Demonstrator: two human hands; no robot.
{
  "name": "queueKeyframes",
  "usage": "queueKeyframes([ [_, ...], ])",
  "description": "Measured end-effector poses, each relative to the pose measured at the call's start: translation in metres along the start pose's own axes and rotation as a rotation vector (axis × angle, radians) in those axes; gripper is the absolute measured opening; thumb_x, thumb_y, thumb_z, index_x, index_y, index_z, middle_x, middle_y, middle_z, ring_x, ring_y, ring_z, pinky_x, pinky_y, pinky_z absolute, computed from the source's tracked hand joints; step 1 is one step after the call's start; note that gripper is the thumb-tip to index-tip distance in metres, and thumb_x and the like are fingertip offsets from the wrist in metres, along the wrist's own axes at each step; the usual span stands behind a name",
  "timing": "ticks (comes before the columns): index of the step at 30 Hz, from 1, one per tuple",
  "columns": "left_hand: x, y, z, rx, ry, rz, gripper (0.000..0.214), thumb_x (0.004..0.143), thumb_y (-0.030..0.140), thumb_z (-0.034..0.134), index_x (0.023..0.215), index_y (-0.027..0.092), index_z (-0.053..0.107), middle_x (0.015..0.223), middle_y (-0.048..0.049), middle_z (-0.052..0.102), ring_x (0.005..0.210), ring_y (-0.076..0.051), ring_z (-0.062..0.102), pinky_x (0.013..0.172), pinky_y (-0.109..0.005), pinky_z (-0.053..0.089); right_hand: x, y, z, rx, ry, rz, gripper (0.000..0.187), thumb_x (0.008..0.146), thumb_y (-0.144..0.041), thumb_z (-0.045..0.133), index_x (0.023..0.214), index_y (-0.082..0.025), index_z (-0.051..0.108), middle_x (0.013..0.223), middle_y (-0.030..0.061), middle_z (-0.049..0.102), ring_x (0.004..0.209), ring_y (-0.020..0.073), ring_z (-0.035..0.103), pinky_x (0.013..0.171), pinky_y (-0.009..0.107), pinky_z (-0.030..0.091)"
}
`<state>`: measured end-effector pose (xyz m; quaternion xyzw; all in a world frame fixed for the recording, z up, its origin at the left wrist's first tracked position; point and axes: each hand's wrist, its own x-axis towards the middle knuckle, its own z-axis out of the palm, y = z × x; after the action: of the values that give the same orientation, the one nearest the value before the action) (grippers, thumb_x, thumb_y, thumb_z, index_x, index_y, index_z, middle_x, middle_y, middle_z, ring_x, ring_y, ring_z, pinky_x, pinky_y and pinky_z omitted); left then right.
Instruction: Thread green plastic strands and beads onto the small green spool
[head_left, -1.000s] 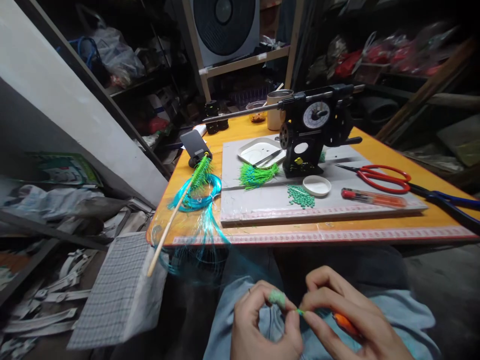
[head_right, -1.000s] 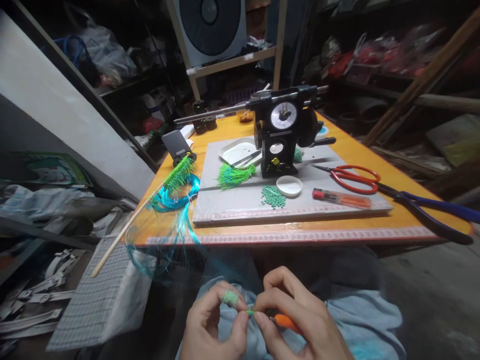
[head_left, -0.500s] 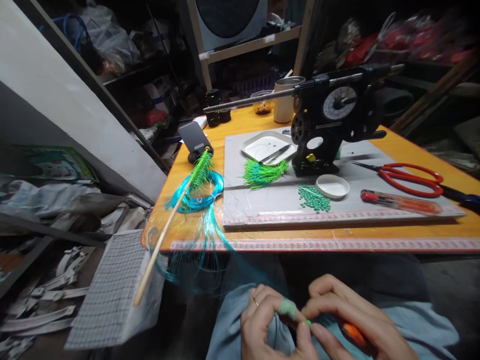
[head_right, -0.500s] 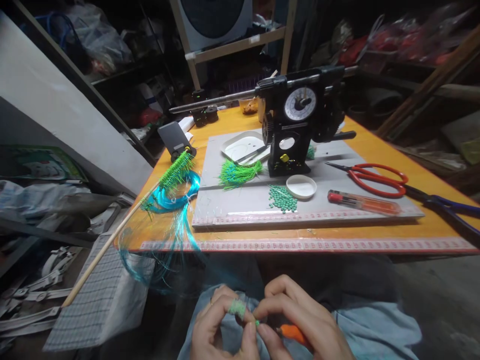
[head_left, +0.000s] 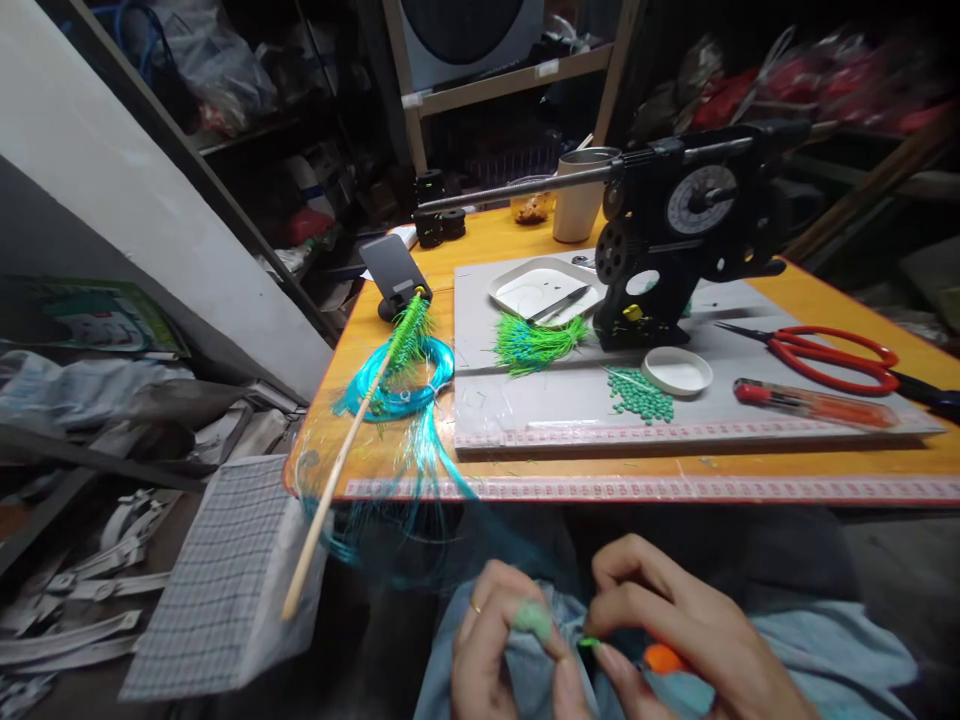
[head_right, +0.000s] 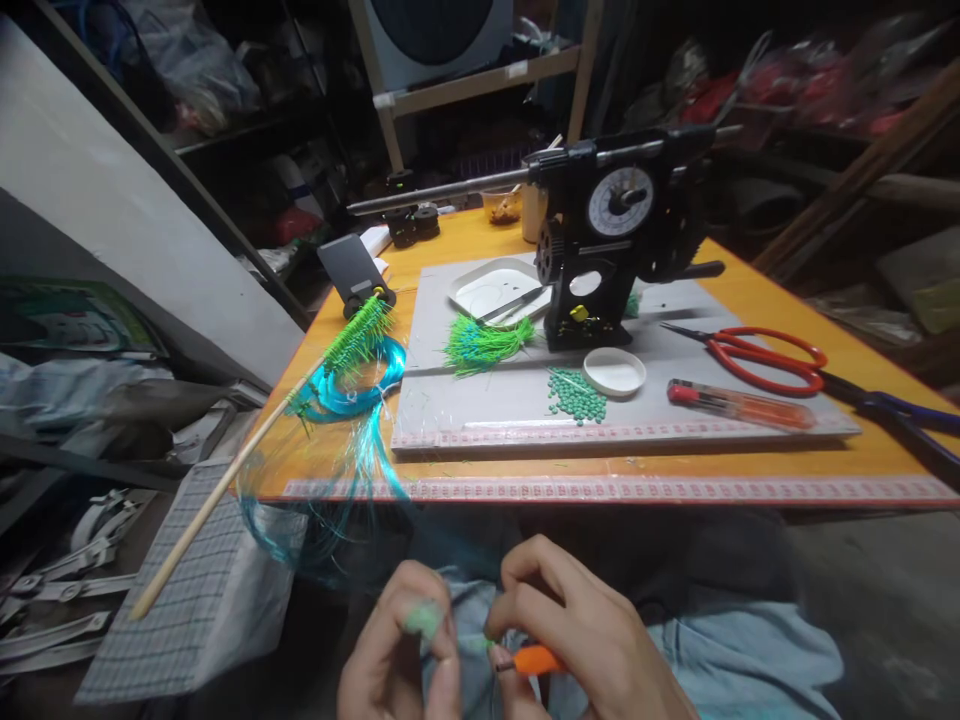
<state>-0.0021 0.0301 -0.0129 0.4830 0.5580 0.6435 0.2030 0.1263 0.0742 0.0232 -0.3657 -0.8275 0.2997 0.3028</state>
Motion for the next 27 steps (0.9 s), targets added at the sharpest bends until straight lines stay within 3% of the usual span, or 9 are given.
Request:
queueKeyframes([
  [3, 0.006, 0.001, -0.017, -0.015, 0.042, 0.051, 0.020, 0.086, 0.036, 0.053, 0.072, 0.022, 0.050, 0.067, -0.0003, 0.043, 0.057, -0.015, 0.042, 0.051, -0.026, 0.033, 0.012, -0.016, 0.003, 0.037, -0.086, -0.038, 0.013, 0.079, -0.013, 0.053, 0.081, -0.022, 0.061, 0.083, 0.0049, 0.052, 0.067, 0.0160, 0.056, 0.059, 0.025, 0.050],
  [5, 0.012, -0.001, -0.038, -0.038, 0.049, 0.102, 0.020, 0.086, 0.027, 0.055, 0.067, 0.021, 0.050, 0.064, 0.0008, 0.043, 0.056, -0.014, 0.042, 0.049, -0.024, 0.030, 0.023, -0.030, 0.008, 0.065, -0.113, -0.075, 0.016, 0.077, -0.011, 0.055, 0.085, -0.022, 0.062, 0.086, 0.0052, 0.053, 0.071, 0.0164, 0.057, 0.062, 0.026, 0.050],
  [8, 0.019, -0.005, -0.079, -0.173, 0.064, 0.222, 0.003, 0.084, 0.020, 0.057, 0.084, 0.021, 0.060, 0.070, -0.0008, 0.049, 0.061, -0.015, 0.048, 0.051, -0.024, 0.040, 0.042, -0.055, 0.020, 0.152, -0.022, -0.119, 0.022, 0.072, -0.006, 0.055, 0.087, -0.020, 0.061, 0.087, 0.0044, 0.052, 0.074, 0.0158, 0.056, 0.067, 0.026, 0.049],
  [10, 0.021, -0.008, -0.105, -0.218, 0.112, 0.239, 0.018, 0.083, 0.020, 0.058, 0.100, 0.020, 0.065, 0.074, -0.0028, 0.054, 0.065, -0.016, 0.050, 0.055, -0.026, 0.046, 0.056, -0.072, 0.029, 0.254, 0.055, -0.153, 0.019, 0.072, -0.004, 0.054, 0.083, -0.018, 0.059, 0.084, 0.0029, 0.050, 0.075, 0.0142, 0.055, 0.066, 0.024, 0.047],
  [13, 0.019, -0.008, -0.130, -0.226, 0.151, 0.188, 0.017, 0.083, 0.020, 0.059, 0.098, 0.022, 0.068, 0.073, -0.0031, 0.058, 0.067, -0.018, 0.052, 0.060, -0.028, 0.049, 0.075, -0.093, 0.041, 0.377, 0.105, -0.182, 0.013, 0.075, -0.005, 0.054, 0.079, -0.017, 0.056, 0.085, 0.0019, 0.048, 0.078, 0.0131, 0.054, 0.068, 0.023, 0.046],
  [16, 0.017, -0.007, -0.140, -0.210, 0.217, 0.167, 0.014, 0.080, 0.020, 0.064, 0.093, 0.021, 0.070, 0.071, -0.0029, 0.060, 0.067, -0.017, 0.053, 0.060, -0.026, 0.049, 0.087, -0.105, 0.049, 0.408, 0.105, -0.170, 0.010, 0.077, -0.007, 0.055, 0.077, -0.017, 0.054, 0.087, 0.0015, 0.048, 0.080, 0.0135, 0.052, 0.069, 0.025, 0.044],
  [21, 0.015, -0.005, -0.142, -0.221, 0.202, 0.189, 0.015, 0.083, 0.019, 0.060, 0.094, 0.020, 0.070, 0.071, -0.0029, 0.059, 0.067, -0.017, 0.053, 0.061, -0.025, 0.049, 0.092, -0.110, 0.057, 0.367, 0.138, -0.175, 0.010, 0.078, -0.008, 0.054, 0.076, -0.018, 0.051, 0.085, 0.0011, 0.048, 0.079, 0.0146, 0.051, 0.070, 0.028, 0.043],
  [24, 0.015, -0.003, -0.139, -0.209, 0.229, 0.178, 0.012, 0.084, 0.019, 0.060, 0.091, 0.019, 0.069, 0.070, -0.0029, 0.059, 0.068, -0.017, 0.053, 0.062, -0.024, 0.048, 0.101, -0.103, 0.062, 0.282, 0.165, -0.170, 0.008, 0.080, -0.012, 0.053, 0.076, -0.019, 0.051, 0.084, 0.0015, 0.048, 0.077, 0.0155, 0.052, 0.069, 0.029, 0.044],
  [27, 0.016, -0.001, -0.136, -0.221, 0.277, 0.191, 0.010, 0.082, 0.020, 0.062, 0.088, 0.018, 0.069, 0.068, -0.0027, 0.057, 0.065, -0.016, 0.053, 0.059, -0.024, 0.046, 0.119, -0.083, 0.063, 0.076, 0.285, -0.141, 0.002, 0.083, -0.018, 0.054, 0.082, -0.019, 0.052, 0.089, 0.0040, 0.050, 0.079, 0.0186, 0.054, 0.070, 0.032, 0.045],
])
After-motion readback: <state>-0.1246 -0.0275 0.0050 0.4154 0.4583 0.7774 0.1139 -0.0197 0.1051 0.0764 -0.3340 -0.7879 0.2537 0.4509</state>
